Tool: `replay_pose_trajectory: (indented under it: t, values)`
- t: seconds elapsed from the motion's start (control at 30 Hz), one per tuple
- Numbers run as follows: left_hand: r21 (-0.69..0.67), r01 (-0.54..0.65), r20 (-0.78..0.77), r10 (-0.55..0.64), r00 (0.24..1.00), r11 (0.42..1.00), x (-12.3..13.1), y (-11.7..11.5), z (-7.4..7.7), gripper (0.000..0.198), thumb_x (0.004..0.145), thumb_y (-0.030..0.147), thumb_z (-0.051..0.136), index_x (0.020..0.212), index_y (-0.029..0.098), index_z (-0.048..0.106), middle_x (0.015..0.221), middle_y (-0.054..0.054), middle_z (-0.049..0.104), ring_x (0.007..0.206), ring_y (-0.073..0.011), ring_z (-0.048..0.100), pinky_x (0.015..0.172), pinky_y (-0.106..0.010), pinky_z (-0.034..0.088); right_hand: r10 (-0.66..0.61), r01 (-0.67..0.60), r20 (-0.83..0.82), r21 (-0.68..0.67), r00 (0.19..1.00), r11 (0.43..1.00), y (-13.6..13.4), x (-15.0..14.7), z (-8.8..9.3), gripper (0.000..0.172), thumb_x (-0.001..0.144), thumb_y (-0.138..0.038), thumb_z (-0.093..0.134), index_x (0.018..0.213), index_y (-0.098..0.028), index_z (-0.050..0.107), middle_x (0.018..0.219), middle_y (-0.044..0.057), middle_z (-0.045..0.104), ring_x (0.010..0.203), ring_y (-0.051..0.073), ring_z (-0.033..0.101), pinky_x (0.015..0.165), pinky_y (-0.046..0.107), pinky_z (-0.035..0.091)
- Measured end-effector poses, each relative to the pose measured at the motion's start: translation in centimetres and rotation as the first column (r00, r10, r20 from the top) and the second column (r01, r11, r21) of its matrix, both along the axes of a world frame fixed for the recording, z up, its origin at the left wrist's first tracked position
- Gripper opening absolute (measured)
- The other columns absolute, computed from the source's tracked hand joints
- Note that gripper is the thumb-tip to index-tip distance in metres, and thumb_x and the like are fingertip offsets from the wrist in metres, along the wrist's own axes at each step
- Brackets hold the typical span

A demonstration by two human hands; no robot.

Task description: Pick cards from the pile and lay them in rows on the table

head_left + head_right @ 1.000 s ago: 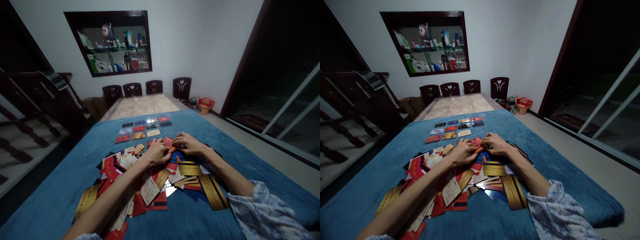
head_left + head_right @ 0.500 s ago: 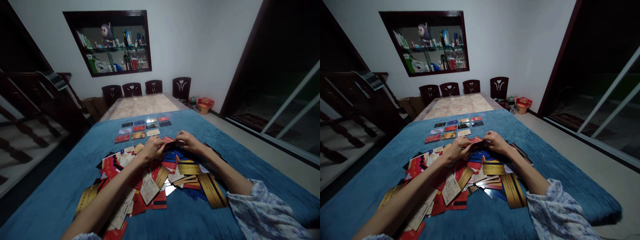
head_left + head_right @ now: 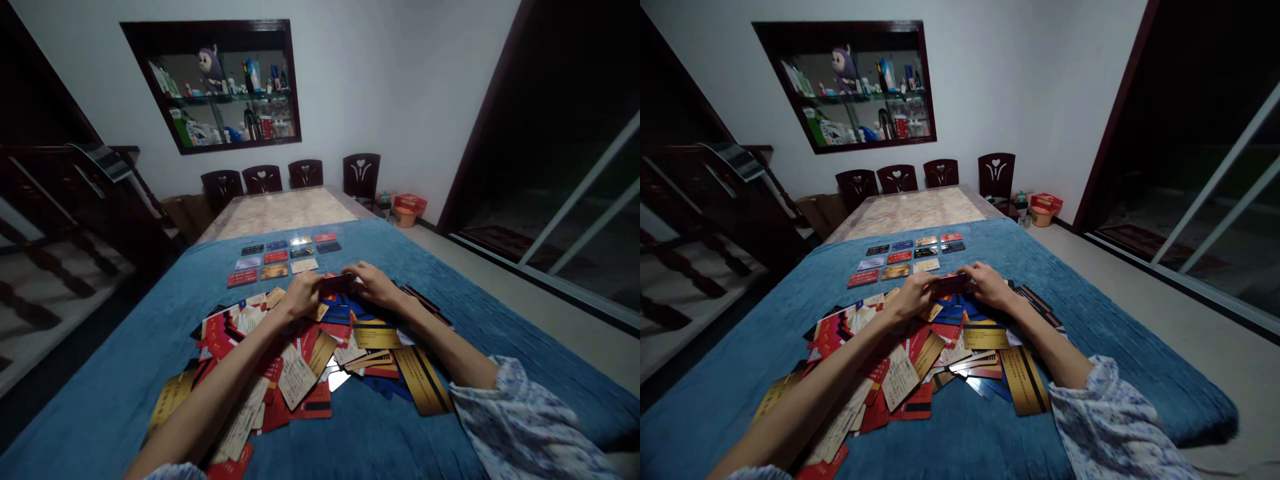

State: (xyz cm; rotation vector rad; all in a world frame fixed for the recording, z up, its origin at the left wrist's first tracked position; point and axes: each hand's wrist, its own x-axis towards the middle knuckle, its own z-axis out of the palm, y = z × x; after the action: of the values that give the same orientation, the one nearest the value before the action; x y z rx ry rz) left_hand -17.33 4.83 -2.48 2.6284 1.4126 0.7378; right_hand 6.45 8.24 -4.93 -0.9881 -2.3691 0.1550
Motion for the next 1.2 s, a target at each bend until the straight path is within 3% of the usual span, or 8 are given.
replay_pose_trajectory:
  t: [0.33,0.53,0.97,1.2]
  values:
    - [-0.011,-0.007,0.120,0.008,0.993,1.000,0.2,0.1,-0.6,0.038,0.082,0.007,0.051,0.114,0.019,0.068,0.103,-0.008,0.072,0.093,-0.0209,0.064,0.087,-0.033,0.050,-0.085,0.085,0.090,-0.004,0.992,0.996,-0.4,-0.2,0.0,0.037,0.090,-0.014,0.057,0.127,-0.021,0.057,0.096,0.007,0.067,0.086,0.021,0.062,0.079,0.030,0.045]
    - [-0.009,-0.050,0.076,0.050,0.996,0.999,0.0,0.0,-1.3,0.039,0.083,0.008,0.049,0.117,0.019,0.063,0.089,-0.006,0.069,0.080,-0.0196,0.061,0.080,-0.031,0.049,-0.087,0.088,0.116,0.001,0.989,0.996,-0.4,-0.3,-0.1,0.038,0.091,-0.017,0.057,0.128,-0.019,0.055,0.102,0.010,0.070,0.090,0.023,0.064,0.081,0.032,0.045]
    - [-0.006,-0.071,0.137,0.071,0.988,0.997,0.2,0.3,-1.1,0.033,0.084,0.008,0.047,0.112,0.017,0.063,0.091,-0.007,0.069,0.079,-0.0183,0.061,0.078,-0.030,0.048,0.030,-0.032,0.025,0.084,0.999,0.996,-0.2,-0.4,-0.5,0.043,0.085,-0.018,0.059,0.128,-0.016,0.053,0.115,0.013,0.068,0.103,0.026,0.061,0.086,0.037,0.044]
    - [0.010,-0.056,0.165,0.053,0.985,0.998,0.0,0.4,-1.3,0.032,0.083,0.007,0.048,0.109,0.018,0.063,0.096,-0.007,0.071,0.086,-0.0192,0.063,0.083,-0.032,0.050,-0.055,0.031,0.133,0.174,0.990,0.984,-0.5,-0.9,-0.1,0.040,0.086,-0.023,0.060,0.125,-0.014,0.055,0.108,0.014,0.064,0.099,0.026,0.056,0.080,0.035,0.042]
